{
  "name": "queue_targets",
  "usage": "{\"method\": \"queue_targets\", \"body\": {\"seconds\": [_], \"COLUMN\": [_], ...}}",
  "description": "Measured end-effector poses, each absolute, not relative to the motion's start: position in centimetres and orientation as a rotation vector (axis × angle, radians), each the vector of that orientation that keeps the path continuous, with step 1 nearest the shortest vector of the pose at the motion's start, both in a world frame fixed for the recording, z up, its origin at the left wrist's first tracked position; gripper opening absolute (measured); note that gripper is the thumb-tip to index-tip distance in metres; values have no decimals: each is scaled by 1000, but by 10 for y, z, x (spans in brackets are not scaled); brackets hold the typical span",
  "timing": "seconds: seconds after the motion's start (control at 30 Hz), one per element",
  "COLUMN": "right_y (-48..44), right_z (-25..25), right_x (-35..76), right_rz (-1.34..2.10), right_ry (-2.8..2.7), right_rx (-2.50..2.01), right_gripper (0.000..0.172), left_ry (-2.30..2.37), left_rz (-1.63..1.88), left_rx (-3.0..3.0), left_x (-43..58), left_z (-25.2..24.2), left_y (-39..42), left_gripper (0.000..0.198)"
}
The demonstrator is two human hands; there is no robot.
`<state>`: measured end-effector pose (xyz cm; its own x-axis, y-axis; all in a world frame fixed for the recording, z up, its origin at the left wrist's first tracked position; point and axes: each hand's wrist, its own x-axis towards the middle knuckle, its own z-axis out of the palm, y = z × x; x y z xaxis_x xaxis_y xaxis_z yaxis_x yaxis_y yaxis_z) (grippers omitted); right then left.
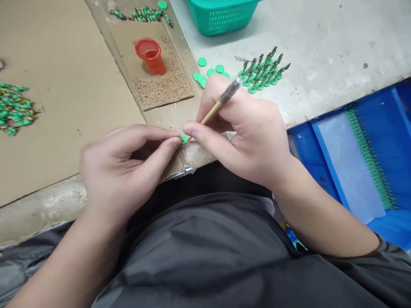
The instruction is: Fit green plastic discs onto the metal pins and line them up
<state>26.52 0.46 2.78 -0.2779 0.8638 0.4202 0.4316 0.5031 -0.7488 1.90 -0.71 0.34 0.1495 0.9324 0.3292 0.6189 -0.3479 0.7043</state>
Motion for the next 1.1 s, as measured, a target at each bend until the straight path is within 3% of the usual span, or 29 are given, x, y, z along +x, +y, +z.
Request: {"method": "queue_targets", "body": {"seconds": [0.33,0.53,0.7,0.93,1.1], "right_y": [5,5,8,14,13], "right_z": [25,27,31,36,22], "right_x": [255,255,252,244,245], "right_rz": [720,662,661,659,600], "right_ry": [-1938,-1965,-1992,-2048,-2078], "right_rx": [-1221,-1171,-1070,-1122,-955], "right_gripper": [24,19,4,9,26], "left_ry": [1497,1485,1451,1469,1408], "left_rz": [1047,1057,1060,1035,1062], "left_rx": [1998,2011,2033,2068,2112], "left_x": [20,20,17,18,15], "left_z": [4,2,0,2,0], "left_y": [-10,-9,-9,-9,-5], "left_gripper": [11,11,8,10,8]}}
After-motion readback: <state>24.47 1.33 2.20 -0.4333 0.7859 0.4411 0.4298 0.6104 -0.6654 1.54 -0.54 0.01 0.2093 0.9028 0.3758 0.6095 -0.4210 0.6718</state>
